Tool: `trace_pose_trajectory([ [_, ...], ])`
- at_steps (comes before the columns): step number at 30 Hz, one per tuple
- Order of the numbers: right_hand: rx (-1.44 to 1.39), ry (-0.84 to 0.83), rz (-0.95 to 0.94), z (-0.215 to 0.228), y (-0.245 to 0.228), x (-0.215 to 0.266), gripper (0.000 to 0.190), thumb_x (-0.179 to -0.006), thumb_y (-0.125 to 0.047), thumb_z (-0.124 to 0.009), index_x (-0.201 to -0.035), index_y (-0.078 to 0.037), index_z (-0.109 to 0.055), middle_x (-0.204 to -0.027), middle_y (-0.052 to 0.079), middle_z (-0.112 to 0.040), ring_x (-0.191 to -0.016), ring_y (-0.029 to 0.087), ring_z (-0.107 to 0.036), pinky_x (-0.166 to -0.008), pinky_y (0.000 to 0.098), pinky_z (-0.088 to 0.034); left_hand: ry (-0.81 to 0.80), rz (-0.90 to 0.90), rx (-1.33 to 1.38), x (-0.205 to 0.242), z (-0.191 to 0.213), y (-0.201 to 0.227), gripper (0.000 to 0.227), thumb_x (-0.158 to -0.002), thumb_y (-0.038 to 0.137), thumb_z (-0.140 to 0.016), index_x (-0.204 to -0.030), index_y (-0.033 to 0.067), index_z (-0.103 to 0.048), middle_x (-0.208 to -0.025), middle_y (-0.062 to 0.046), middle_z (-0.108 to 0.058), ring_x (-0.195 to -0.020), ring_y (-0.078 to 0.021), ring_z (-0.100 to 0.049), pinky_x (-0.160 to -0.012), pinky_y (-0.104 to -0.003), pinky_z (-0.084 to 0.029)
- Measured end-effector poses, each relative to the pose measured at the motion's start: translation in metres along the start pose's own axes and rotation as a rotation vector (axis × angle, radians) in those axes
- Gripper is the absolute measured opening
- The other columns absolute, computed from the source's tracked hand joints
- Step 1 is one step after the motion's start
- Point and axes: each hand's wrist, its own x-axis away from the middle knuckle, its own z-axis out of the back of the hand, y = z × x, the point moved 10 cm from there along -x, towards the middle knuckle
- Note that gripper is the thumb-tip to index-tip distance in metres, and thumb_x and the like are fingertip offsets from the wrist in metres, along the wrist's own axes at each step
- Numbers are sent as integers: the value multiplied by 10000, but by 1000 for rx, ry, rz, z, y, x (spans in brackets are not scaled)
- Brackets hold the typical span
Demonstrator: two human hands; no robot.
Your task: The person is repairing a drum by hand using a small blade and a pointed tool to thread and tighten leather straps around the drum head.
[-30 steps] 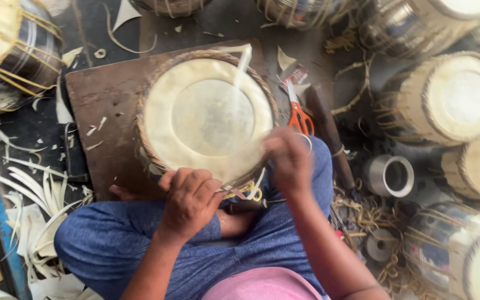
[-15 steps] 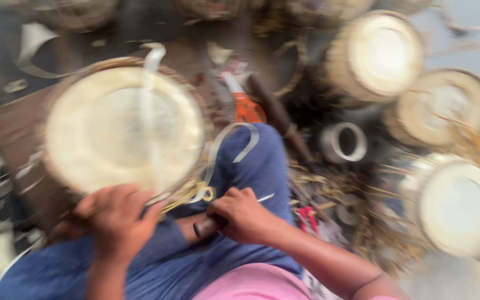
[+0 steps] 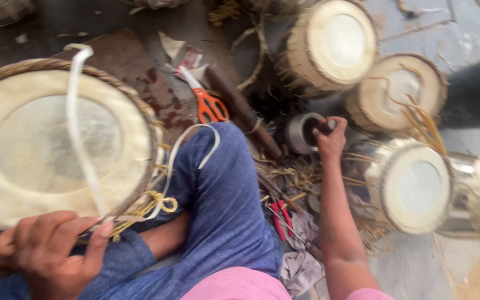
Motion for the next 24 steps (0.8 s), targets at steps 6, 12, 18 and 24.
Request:
trace_pose_trajectory([
  [6,452,278,645,35,-102,3,623,-857,-139,-844,-1332,-49,-451,-970,86,-714,-930,319,-656,-948,566,-475,105,82,86,-6,7,5,176,-920,341,-753,-970,186,-687,-868,7,-654,-858,-242,-589,-959,-447,-323],
  [12,-1037,-355,144,4,-205,7,496,-1010,-156,-647,-1298,-10,-270,-1021,104,-603,-888,215,-616,-852,366,-538,175,133,40,-19,6,14,209,-997,343,-674,-1087,155,-689,-749,41,-634,-714,-172,-546,-861,-410,-310],
  [18,-1381,-693,121,-46,-340,75,349,-1038,-256,-613,-1155,-10,-393,-985,73,-563,-822,201,-591,-777,370,-518,263,67,3,-13,11,19,168,-1036,273,-658,-1135,137,-663,-658,88,-536,-635,-124,-496,-816,-388,-289],
  [24,-1458,-929,73,-82,-436,141,354,-1066,-355,-580,-1011,-11,-517,-950,42,-522,-756,186,-566,-701,374,-499,309,-20,-46,-8,15,24,168,-1059,232,-694,-1170,136,-613,-667,130,-498,-634,-85,-495,-803,-354,-291],
])
